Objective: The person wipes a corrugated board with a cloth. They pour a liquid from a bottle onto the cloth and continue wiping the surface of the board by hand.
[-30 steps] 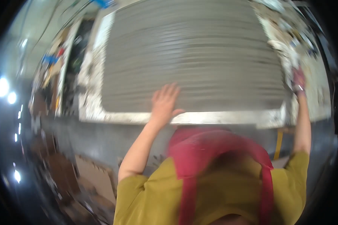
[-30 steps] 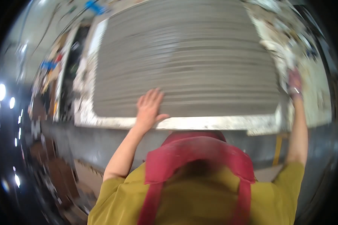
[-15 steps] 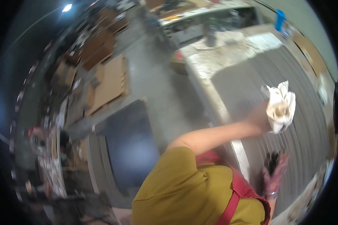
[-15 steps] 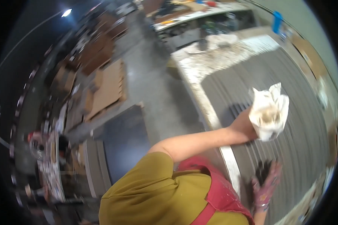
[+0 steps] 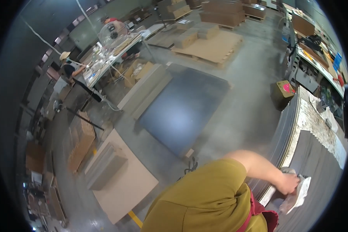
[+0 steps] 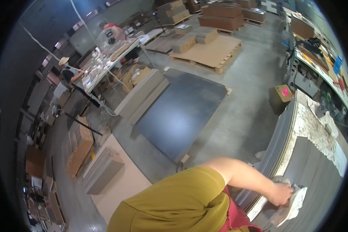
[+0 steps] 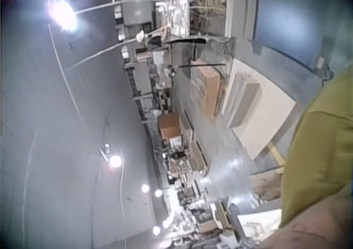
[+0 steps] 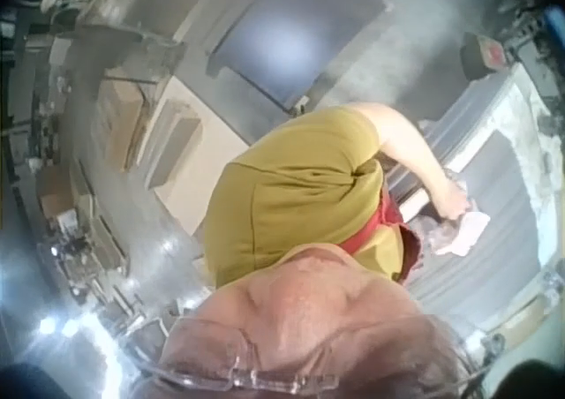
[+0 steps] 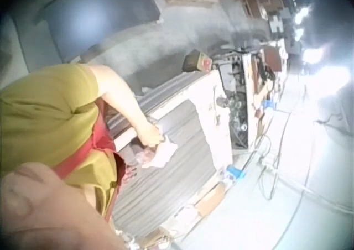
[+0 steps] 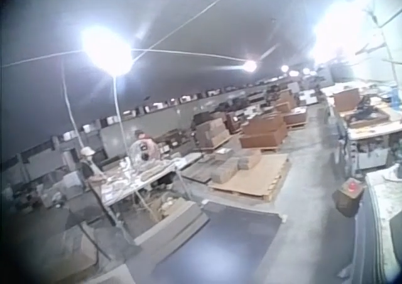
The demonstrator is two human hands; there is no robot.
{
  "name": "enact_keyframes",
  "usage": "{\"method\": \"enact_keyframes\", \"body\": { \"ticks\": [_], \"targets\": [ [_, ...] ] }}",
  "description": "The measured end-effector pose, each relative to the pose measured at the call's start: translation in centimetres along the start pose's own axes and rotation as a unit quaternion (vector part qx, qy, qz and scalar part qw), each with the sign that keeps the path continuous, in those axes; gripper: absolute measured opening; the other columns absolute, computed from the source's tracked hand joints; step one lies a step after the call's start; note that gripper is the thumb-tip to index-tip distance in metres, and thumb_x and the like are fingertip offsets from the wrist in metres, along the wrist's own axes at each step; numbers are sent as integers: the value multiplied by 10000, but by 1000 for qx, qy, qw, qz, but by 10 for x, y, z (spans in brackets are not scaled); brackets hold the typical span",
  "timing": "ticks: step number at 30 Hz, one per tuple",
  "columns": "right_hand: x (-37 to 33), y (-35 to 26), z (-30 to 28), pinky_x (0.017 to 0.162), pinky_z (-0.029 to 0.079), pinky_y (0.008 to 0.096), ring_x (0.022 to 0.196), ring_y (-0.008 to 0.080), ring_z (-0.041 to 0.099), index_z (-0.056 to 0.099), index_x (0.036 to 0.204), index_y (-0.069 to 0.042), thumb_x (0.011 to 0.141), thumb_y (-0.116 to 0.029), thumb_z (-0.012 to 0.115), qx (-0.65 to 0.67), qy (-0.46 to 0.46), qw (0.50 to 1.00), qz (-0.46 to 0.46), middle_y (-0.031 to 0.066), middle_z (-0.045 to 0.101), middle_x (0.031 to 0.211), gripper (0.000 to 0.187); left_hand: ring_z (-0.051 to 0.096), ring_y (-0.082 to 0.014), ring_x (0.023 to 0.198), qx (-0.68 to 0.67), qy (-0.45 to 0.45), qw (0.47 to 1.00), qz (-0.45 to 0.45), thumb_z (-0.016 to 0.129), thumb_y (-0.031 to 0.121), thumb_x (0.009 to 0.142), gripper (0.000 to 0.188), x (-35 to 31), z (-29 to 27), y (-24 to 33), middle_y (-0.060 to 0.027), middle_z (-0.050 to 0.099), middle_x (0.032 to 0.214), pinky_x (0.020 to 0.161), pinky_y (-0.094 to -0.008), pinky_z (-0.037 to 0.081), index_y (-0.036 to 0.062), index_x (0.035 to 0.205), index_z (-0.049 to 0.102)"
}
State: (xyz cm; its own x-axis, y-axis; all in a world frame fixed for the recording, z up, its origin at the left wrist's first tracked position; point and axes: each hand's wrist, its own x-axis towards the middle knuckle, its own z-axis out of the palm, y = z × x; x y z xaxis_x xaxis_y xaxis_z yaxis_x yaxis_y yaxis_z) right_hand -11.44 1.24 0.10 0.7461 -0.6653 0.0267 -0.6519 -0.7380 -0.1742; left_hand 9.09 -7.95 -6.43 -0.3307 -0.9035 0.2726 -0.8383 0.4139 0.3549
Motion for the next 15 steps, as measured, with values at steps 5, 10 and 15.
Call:
{"method": "enact_keyframes", "body": {
  "ticks": [5, 10, 15],
  "targets": [
    [-1, 3, -5, 1094, 226, 495, 1346, 397, 275, 269, 1432, -52, 709, -466, 679, -8, 0, 1000, 12, 220, 306, 1452, 928, 477, -364, 1070, 122, 160, 978, 63, 615, 259, 735, 173, -14, -81, 36, -142, 632, 1005, 914, -501, 317, 140, 826, 701],
    [-2, 5, -5, 1093, 225, 496, 1343, 397, 281, 288, 1421, -48, 706, -455, 682, -15, -4, 1000, 13, 221, 319, 1444, 913, 234, -451, 1335, 122, 95, 968, 198, 536, 455, 805, 393, 1, -17, 80, -123, 622, 1139, 1040, -695, 60, 135, 955, 708],
    [-7, 9, -8, 1093, 225, 497, 1340, 397, 288, 308, 1411, -45, 703, -445, 686, -18, -9, 1000, 24, 222, 332, 1436, 897, 227, -428, 1338, 17, 75, 977, 199, 458, 519, 832, 430, 5, 42, 78, -95, 496, 1312, 1011, -701, 136, 310, 1187, 580]
  ]
}}
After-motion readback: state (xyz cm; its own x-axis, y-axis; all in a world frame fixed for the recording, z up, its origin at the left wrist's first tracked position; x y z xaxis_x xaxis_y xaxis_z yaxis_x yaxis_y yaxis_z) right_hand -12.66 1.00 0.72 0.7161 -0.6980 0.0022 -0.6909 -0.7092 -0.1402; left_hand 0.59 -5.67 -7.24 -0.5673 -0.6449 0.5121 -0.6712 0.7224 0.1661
